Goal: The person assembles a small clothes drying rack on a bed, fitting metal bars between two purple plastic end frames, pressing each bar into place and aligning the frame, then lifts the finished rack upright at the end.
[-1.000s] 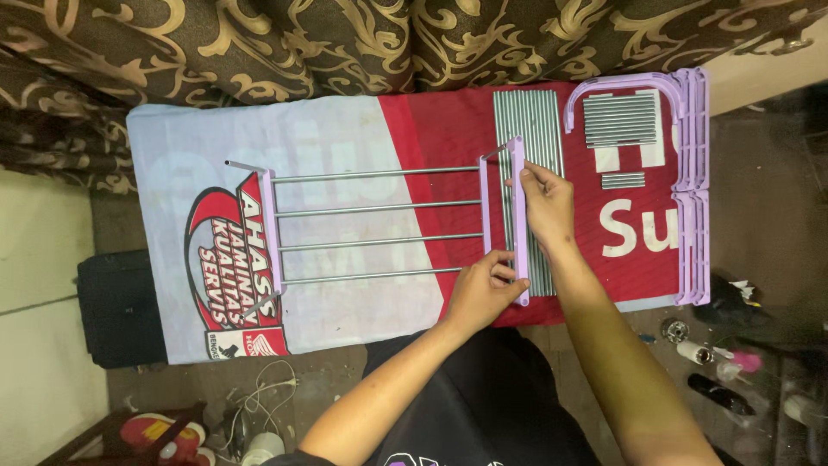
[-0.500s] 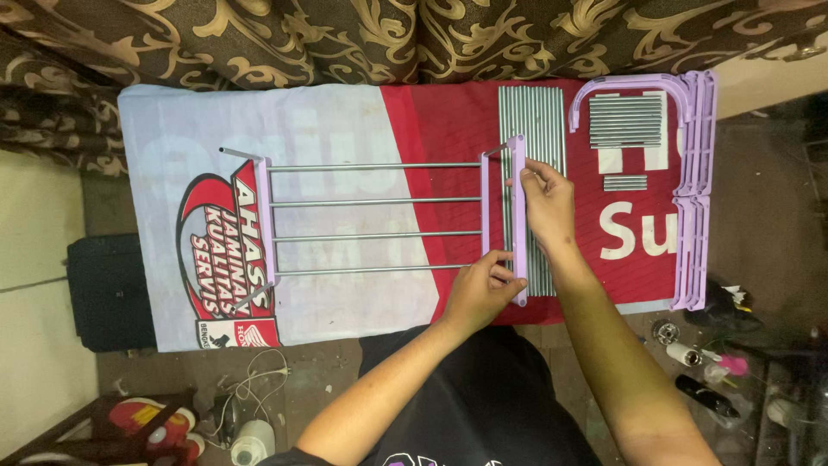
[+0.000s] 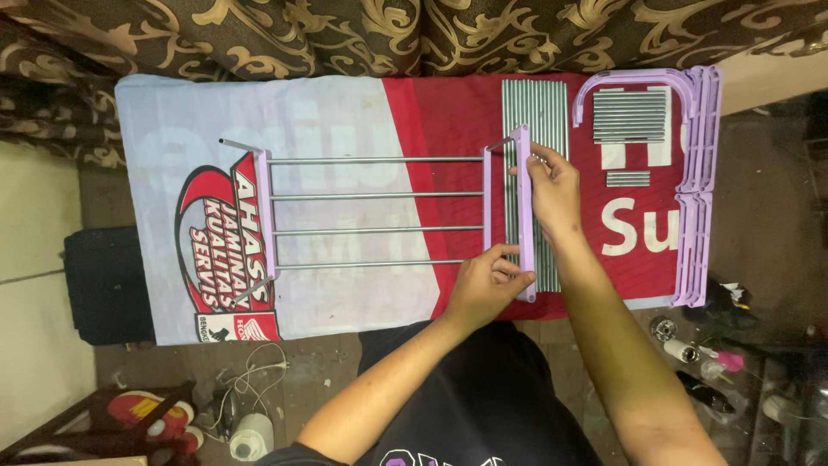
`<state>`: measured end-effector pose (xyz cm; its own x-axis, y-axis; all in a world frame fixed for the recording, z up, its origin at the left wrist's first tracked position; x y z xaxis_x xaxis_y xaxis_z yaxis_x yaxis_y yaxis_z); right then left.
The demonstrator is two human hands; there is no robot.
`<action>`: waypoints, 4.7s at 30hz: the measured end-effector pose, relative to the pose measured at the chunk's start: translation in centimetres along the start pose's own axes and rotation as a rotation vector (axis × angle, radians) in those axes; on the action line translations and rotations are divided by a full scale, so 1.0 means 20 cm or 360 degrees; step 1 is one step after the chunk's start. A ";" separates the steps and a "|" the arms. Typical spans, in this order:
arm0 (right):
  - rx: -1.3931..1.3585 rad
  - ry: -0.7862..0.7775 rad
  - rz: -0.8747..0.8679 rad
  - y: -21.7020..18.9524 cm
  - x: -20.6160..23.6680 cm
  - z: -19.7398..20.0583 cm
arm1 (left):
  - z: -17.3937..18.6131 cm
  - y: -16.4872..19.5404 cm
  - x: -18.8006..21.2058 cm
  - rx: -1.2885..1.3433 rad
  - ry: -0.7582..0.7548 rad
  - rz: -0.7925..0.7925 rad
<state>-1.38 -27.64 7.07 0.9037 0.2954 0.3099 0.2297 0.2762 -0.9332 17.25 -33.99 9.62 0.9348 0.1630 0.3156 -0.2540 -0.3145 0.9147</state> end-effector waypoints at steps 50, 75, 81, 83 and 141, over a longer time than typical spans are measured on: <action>0.0751 0.0031 0.0339 -0.05 -0.02 0.03 | 0.29 0.02 -0.38 -0.0696 0.0575 -0.0304; 0.1852 -0.0289 0.0676 -0.26 -0.07 -0.07 | 0.27 0.00 -0.88 -0.0765 0.0648 -0.0811; 0.1849 -0.0341 0.0698 -0.24 -0.07 -0.08 | 0.29 -0.01 -0.88 -0.0734 0.0605 -0.0878; 0.1829 -0.0310 0.0715 -0.24 -0.07 -0.09 | 0.29 0.00 -0.88 -0.0739 0.0620 -0.0920; 0.0837 -0.0310 -0.0391 0.18 0.83 0.23 | 0.12 -0.31 0.09 -0.0785 -0.0155 -0.0754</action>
<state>12.85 -17.42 9.71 0.7530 0.3139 0.5784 0.1688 0.7574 -0.6308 21.12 -34.05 3.98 0.9850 0.0860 -0.1496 0.1258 0.2357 0.9636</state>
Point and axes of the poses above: each hand's wrist, its own x-axis away from the middle knuckle, its own z-axis out of the back of the hand, y = z × x, the point moved 4 cm from there along -x, towards the middle knuckle
